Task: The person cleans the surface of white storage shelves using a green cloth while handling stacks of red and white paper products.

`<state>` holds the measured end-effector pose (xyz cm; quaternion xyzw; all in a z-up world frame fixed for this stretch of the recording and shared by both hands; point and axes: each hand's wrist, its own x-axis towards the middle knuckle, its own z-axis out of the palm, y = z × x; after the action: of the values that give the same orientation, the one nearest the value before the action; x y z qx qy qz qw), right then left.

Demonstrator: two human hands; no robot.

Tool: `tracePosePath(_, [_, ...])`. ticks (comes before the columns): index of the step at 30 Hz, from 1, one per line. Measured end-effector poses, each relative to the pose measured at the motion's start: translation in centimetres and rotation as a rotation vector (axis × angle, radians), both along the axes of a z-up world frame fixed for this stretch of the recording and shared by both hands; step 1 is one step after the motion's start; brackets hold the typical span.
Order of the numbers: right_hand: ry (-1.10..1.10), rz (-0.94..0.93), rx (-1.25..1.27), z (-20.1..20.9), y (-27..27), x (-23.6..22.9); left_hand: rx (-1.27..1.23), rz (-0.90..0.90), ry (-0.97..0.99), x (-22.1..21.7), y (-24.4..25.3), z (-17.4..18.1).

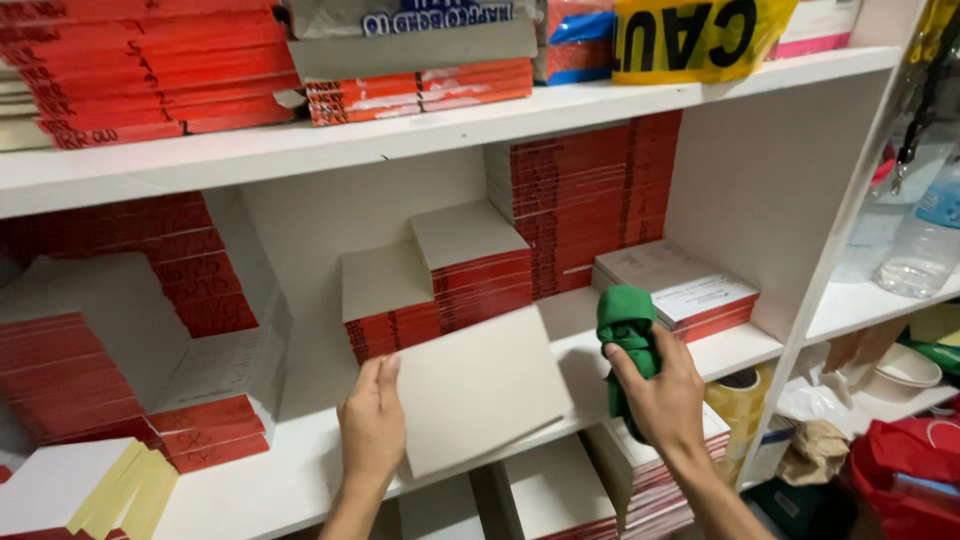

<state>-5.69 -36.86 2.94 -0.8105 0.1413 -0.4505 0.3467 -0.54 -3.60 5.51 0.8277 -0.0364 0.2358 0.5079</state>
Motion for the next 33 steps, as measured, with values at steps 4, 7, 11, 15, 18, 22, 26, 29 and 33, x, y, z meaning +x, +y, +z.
tracePosePath(4, [0.061,0.054,0.006,1.6,3.4,0.3,-0.099,0.019,0.315,1.5,0.9,-0.8])
tracePosePath(7, [-0.076,0.210,-0.179,1.7,6.4,1.7,-0.041,0.091,0.311,4.6,2.4,-4.8])
tracePosePath(11, [0.282,0.274,-0.196,2.4,10.9,3.0,-0.269,0.051,0.414,4.8,3.3,-5.7])
tracePosePath(15, [0.647,0.142,-0.482,1.6,13.6,6.0,-0.734,-0.253,0.315,7.8,4.5,-11.3])
tracePosePath(18, [0.401,-0.092,-0.809,-2.5,15.1,8.7,-0.788,-0.235,0.345,8.0,4.4,-11.7])
tracePosePath(22, [0.715,0.233,-0.624,0.6,22.6,5.5,-0.895,-0.205,0.407,7.3,4.3,-9.4])
tracePosePath(26, [0.359,0.349,-0.722,-1.6,25.5,5.8,-0.436,-0.020,0.404,5.6,4.6,-6.9])
tracePosePath(29, [0.414,0.321,-0.638,-1.8,22.6,7.1,-0.640,-0.126,0.418,4.9,4.0,-6.8])
tracePosePath(33, [0.650,0.157,-0.527,2.0,16.7,7.7,-0.663,-0.132,0.511,4.2,3.6,-6.0])
